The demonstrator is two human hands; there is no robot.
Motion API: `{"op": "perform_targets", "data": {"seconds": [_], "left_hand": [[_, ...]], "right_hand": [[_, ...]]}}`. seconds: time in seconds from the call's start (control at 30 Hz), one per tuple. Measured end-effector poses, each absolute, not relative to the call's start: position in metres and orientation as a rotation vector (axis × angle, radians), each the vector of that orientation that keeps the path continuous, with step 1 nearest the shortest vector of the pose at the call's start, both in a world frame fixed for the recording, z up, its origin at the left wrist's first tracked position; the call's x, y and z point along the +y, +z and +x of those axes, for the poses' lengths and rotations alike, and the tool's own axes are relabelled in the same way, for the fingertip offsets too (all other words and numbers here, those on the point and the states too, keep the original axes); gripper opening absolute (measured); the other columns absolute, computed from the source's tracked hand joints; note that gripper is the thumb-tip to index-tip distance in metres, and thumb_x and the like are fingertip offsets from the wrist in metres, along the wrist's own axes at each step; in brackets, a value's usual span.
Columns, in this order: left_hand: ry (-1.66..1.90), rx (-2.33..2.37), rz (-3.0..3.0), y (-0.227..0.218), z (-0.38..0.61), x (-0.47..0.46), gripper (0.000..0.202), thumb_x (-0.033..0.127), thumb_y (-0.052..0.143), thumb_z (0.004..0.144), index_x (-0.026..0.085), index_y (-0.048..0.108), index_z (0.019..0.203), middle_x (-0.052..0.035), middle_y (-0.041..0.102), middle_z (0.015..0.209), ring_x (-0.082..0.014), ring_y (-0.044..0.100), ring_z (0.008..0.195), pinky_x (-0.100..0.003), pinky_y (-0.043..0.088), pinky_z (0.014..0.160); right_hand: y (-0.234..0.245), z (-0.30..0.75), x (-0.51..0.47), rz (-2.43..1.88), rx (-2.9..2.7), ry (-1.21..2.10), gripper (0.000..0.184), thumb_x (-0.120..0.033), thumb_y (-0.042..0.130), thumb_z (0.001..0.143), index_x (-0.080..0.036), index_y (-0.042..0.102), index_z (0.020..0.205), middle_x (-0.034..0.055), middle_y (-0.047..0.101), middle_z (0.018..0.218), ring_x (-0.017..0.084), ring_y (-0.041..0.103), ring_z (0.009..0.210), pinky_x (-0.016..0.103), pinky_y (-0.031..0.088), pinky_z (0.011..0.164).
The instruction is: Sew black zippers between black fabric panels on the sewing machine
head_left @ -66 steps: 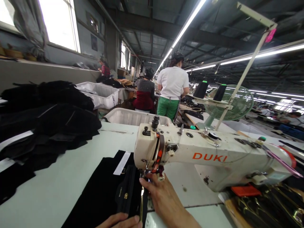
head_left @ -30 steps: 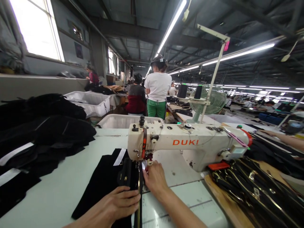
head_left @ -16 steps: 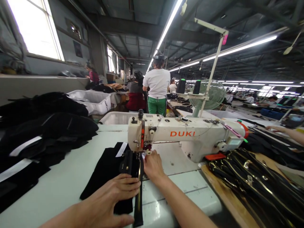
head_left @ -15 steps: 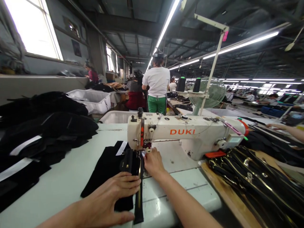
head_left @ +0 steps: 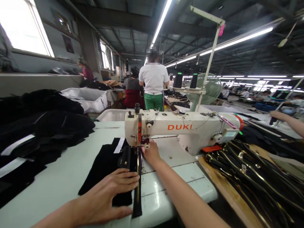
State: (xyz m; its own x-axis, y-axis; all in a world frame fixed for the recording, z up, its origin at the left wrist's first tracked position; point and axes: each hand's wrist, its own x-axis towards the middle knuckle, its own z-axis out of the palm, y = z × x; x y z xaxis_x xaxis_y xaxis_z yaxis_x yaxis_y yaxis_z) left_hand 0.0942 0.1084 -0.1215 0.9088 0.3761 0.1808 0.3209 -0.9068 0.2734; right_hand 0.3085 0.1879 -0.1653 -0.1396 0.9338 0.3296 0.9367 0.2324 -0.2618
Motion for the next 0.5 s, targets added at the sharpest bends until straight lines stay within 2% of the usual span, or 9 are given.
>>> {"op": "perform_targets", "data": {"seconds": [0.13,0.23,0.3,0.37,0.5], "left_hand": [[0.256,0.625,2.773,-0.105,0.094,0.098,0.061,0.050,0.074,0.083,0.023,0.059,0.135,-0.0092,0.058,0.140,-0.0319,0.056,0.128,-0.048,0.043,0.110],[0.288,0.691,2.744,-0.103,0.092,0.096,0.062,0.036,0.083,0.075,0.028,0.061,0.132,-0.0069,0.060,0.138,-0.0315,0.057,0.125,-0.041,0.048,0.105],[0.400,0.678,2.713,-0.112,0.091,0.100,0.059,0.026,0.078,0.079,0.034,0.059,0.134,-0.0034,0.062,0.133,-0.0275,0.060,0.120,-0.037,0.049,0.103],[0.503,0.609,2.694,-0.123,0.090,0.105,0.052,0.022,0.069,0.087,0.037,0.056,0.135,-0.0013,0.064,0.128,-0.0243,0.063,0.114,-0.034,0.049,0.102],[0.637,0.602,2.696,-0.137,0.088,0.118,0.045,0.029,0.064,0.090,0.035,0.057,0.135,-0.0024,0.066,0.126,-0.0264,0.063,0.114,-0.033,0.050,0.101]], "right_hand": [[-0.161,0.325,0.159,-1.531,-2.142,-0.045,0.027,-0.015,0.051,0.094,-0.010,0.058,0.120,0.0191,0.059,0.124,0.027,0.054,0.119,0.042,0.048,0.100],[-0.162,0.330,0.134,-1.253,-2.314,0.018,0.031,-0.010,0.055,0.089,-0.020,0.060,0.118,0.0096,0.061,0.125,0.022,0.055,0.118,0.040,0.046,0.105],[-0.168,0.330,0.126,-1.120,-2.368,0.083,0.036,-0.006,0.054,0.086,-0.023,0.060,0.117,0.0051,0.064,0.121,0.020,0.057,0.116,0.043,0.042,0.110],[-0.176,0.328,0.125,-1.096,-2.346,0.096,0.040,-0.004,0.050,0.086,-0.021,0.058,0.121,0.0057,0.065,0.122,0.021,0.058,0.117,0.048,0.039,0.113],[-0.192,0.327,0.132,-1.128,-2.304,0.009,0.044,-0.008,0.049,0.089,-0.021,0.052,0.131,0.0086,0.060,0.134,0.025,0.055,0.126,0.052,0.043,0.110]]}}
